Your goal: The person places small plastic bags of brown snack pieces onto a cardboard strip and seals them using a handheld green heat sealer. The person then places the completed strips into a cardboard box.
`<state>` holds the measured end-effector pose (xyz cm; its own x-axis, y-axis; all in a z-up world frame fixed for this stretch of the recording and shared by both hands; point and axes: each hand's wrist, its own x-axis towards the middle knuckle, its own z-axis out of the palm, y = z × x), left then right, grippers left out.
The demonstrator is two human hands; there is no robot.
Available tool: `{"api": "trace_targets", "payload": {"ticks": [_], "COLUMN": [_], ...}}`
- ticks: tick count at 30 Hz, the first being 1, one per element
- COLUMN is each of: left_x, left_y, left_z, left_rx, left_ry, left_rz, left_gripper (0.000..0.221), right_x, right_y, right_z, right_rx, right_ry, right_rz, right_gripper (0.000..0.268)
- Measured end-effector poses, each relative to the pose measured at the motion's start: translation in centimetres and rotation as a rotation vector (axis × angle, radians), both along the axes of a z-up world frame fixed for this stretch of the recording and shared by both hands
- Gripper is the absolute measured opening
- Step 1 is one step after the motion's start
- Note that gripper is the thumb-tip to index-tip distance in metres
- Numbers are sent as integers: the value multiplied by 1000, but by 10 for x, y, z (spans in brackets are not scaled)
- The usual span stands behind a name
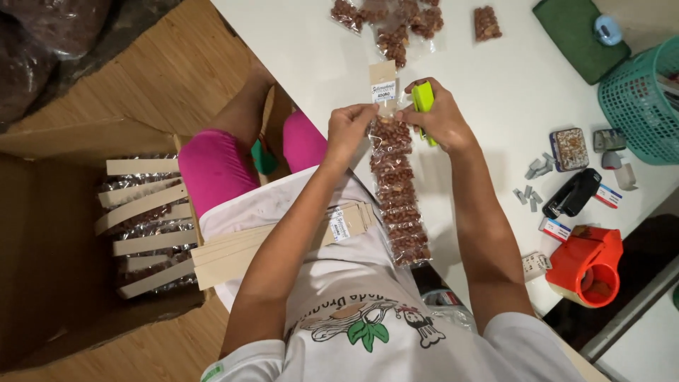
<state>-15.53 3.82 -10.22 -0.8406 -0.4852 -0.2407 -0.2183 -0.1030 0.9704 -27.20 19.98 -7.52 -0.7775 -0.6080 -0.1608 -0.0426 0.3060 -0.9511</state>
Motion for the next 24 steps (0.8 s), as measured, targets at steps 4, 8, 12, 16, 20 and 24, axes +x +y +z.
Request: {"api": "trace_targets", "payload": {"ticks": [4,8,12,16,20,24], "left_x": [-16,-14,-2,-1,0,11], "left_y": [-1,9,22,23,27,30], "left_z": [-20,-1,34,33,35,47], "left_rx": [-90,-113,-123,-275,-315,-278], "left_ry": [9,116,179,247,251,239], "left_rz": [-11,-33,-63,-62,-72,-103], "left_gripper": [24,25,22,23,21,25], "right_x": [6,4,4,18,15,10], "right_y": [8,-9,-45,-57,-62,-62], "right_z": [10,38,58,70,54,35], "right_rx": [1,-249,-138,-207,-310,-394], "right_ry": [-26,-179,-194,-199,-53,86], "right_rz": [-17,-601,-771,-755,-816,-800], "right_gripper": [43,35,67,55,51,46]}}
